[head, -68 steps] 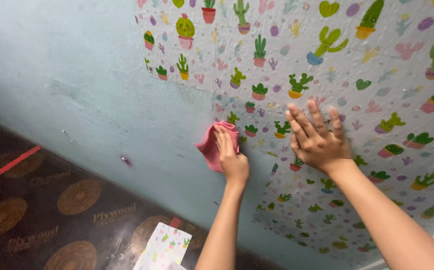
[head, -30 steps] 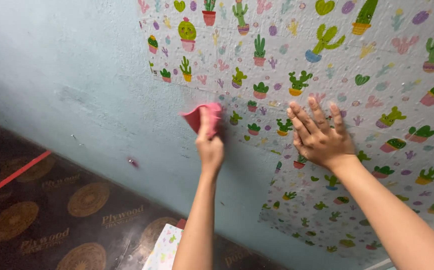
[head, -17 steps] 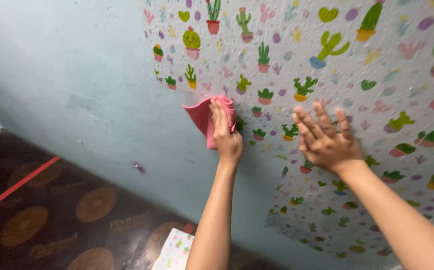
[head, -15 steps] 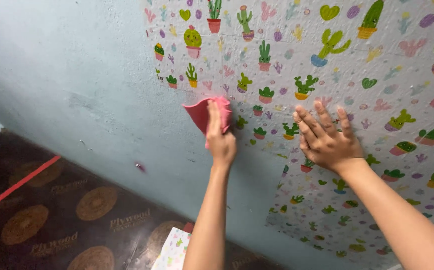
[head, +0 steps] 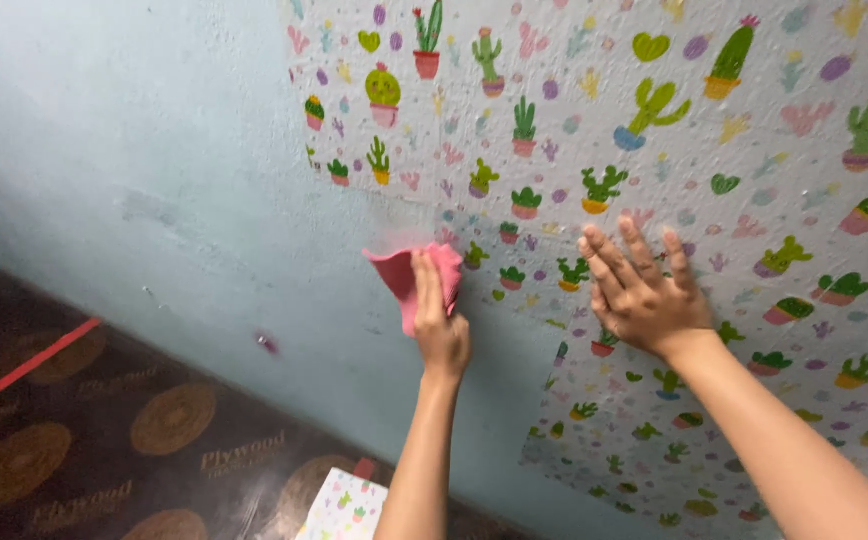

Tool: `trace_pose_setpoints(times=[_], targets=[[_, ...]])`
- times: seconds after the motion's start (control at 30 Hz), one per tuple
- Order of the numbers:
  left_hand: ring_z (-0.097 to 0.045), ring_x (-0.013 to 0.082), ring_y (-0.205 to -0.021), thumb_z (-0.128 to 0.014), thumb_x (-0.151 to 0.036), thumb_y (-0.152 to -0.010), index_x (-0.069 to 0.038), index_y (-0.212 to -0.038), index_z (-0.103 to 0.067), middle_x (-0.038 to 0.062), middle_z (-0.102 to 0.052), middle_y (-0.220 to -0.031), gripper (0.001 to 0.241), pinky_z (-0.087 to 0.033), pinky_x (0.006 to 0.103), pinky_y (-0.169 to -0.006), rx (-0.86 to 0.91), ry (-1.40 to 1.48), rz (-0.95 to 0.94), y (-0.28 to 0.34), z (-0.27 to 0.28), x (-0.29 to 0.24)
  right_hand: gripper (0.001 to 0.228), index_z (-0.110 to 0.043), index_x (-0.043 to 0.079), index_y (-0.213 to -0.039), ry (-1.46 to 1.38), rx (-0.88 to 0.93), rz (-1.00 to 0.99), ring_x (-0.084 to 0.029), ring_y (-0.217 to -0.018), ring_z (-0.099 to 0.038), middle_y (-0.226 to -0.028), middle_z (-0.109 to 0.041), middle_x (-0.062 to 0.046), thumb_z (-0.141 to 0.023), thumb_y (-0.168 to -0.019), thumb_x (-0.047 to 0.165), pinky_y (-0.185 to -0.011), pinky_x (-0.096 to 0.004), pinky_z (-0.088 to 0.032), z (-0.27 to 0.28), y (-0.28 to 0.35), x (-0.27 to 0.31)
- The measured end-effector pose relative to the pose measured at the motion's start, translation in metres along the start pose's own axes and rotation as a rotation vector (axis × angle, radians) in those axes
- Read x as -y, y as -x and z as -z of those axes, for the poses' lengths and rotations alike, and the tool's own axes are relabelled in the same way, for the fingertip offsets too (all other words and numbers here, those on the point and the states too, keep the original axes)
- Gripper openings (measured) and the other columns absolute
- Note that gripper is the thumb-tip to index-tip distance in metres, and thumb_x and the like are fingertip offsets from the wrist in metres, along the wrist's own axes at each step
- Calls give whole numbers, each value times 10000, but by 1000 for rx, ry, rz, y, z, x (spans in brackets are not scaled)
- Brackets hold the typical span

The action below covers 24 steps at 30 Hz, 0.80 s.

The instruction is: Smoothing a decorative vinyl sheet onto a wall using a cloth and then organizing paper materials on the floor.

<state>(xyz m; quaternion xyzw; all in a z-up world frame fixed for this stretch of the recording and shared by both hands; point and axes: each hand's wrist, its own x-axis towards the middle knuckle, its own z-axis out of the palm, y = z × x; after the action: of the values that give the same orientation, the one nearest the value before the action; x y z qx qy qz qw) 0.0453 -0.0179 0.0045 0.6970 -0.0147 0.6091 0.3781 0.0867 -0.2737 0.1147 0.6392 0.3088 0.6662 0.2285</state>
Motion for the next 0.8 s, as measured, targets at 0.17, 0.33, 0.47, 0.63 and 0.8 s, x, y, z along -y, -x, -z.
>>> trace_pose_setpoints(times=[0.17,0.33,0.47,0.63,0.8], targets=[[-296,473,-1484,-527,238,-656,24,-1580,-321,296,-284,-1632,971,-254,499,-1213,51,8,17,45,-39,0,641,-605,274,-1479,-1,-11,1,-226,-1478,-472,-1574,-556,81,-468,-861,370,-1249,-543,-203,5,-3,0],[-280,461,-1493,-509,246,-664,3,-1593,-310,269,-294,-1638,980,-280,514,-1193,139,46,55,43,-32,-9,623,-613,261,-1466,-14,-23,12,-240,-1478,-466,-1575,-554,61,-459,-873,369,-1245,-545,-212,4,-3,-1],[-349,463,-1465,-515,228,-673,61,-1512,-424,299,-403,-1565,861,-287,491,-1212,75,11,-116,28,-34,-55,633,-629,279,-1461,0,-18,12,-231,-1471,-491,-1565,-574,78,-474,-855,378,-1251,-546,-220,1,-4,0],[-443,417,-1439,-451,-64,-938,73,-1506,-434,283,-434,-1561,584,-363,484,-1182,27,-158,-255,54,-88,-54,630,-633,262,-1469,-4,-15,27,-241,-1472,-492,-1576,-569,70,-481,-867,367,-1248,-540,-234,3,-4,-3],[-421,432,-1445,-506,175,-677,37,-1510,-452,264,-441,-1562,846,-333,479,-1197,193,91,-99,30,-39,-86,640,-629,281,-1472,24,2,21,-241,-1489,-473,-1587,-559,75,-478,-860,391,-1251,-548,-235,2,0,0]])
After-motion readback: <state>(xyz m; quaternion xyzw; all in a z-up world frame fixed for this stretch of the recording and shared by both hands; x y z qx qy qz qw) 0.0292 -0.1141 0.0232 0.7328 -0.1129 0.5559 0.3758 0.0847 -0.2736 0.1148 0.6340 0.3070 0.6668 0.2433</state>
